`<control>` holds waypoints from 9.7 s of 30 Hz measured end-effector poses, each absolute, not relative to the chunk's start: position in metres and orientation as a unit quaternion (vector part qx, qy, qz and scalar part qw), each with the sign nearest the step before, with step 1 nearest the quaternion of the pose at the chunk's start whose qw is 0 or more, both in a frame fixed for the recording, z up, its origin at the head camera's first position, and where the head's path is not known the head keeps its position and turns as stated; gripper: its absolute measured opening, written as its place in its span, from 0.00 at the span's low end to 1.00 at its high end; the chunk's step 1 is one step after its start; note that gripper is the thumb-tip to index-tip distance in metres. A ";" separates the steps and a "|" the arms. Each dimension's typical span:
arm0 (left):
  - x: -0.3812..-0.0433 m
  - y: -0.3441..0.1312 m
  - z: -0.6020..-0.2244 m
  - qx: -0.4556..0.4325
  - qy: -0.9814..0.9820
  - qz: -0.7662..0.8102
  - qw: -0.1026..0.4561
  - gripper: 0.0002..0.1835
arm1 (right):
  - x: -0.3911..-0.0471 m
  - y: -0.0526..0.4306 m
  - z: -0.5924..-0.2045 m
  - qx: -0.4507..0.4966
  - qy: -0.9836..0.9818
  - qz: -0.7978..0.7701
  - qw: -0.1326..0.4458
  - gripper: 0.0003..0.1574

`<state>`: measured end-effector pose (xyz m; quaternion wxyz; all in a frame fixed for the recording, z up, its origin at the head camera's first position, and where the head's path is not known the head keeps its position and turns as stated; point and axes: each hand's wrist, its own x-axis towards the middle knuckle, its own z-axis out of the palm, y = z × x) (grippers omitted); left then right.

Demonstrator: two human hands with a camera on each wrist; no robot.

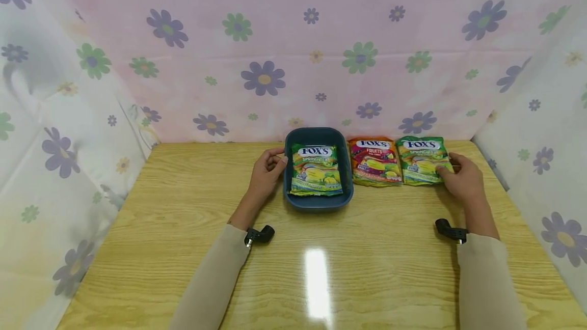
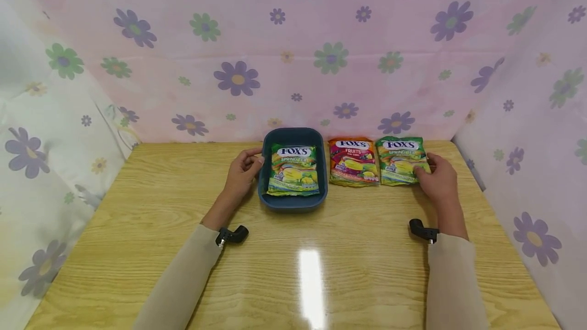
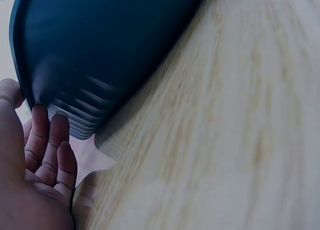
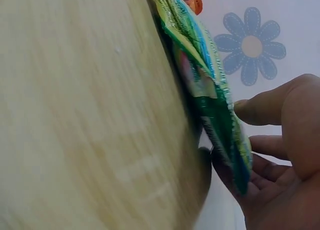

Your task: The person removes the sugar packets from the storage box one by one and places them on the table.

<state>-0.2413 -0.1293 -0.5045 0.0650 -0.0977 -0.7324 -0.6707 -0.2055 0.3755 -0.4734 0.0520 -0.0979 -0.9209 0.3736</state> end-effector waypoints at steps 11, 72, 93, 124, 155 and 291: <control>-0.240 -0.130 -0.504 -0.102 -0.733 -0.669 0.064 0.19 | -0.201 0.366 -0.449 -0.085 -0.924 0.365 0.081 0.37; -0.239 -0.128 -0.501 -0.088 -0.732 -0.674 0.056 0.19 | -0.188 0.188 -0.398 0.193 -0.883 0.424 0.054 0.26; -0.239 -0.128 -0.501 -0.084 -0.737 -0.668 0.057 0.19 | -0.175 0.145 -0.411 0.189 -0.881 0.431 -0.053 0.38; -0.240 -0.128 -0.501 -0.097 -0.739 -0.664 0.060 0.19 | -0.192 0.099 -0.411 0.062 -0.925 0.344 -0.151 0.54; -0.240 -0.127 -0.502 -0.094 -0.739 -0.664 0.056 0.20 | -0.197 0.103 -0.416 0.002 -0.854 0.494 -0.165 0.56; -0.240 -0.128 -0.505 -0.107 -0.726 -0.676 0.061 0.20 | -0.134 0.274 -0.420 0.043 -0.666 0.706 -0.237 0.61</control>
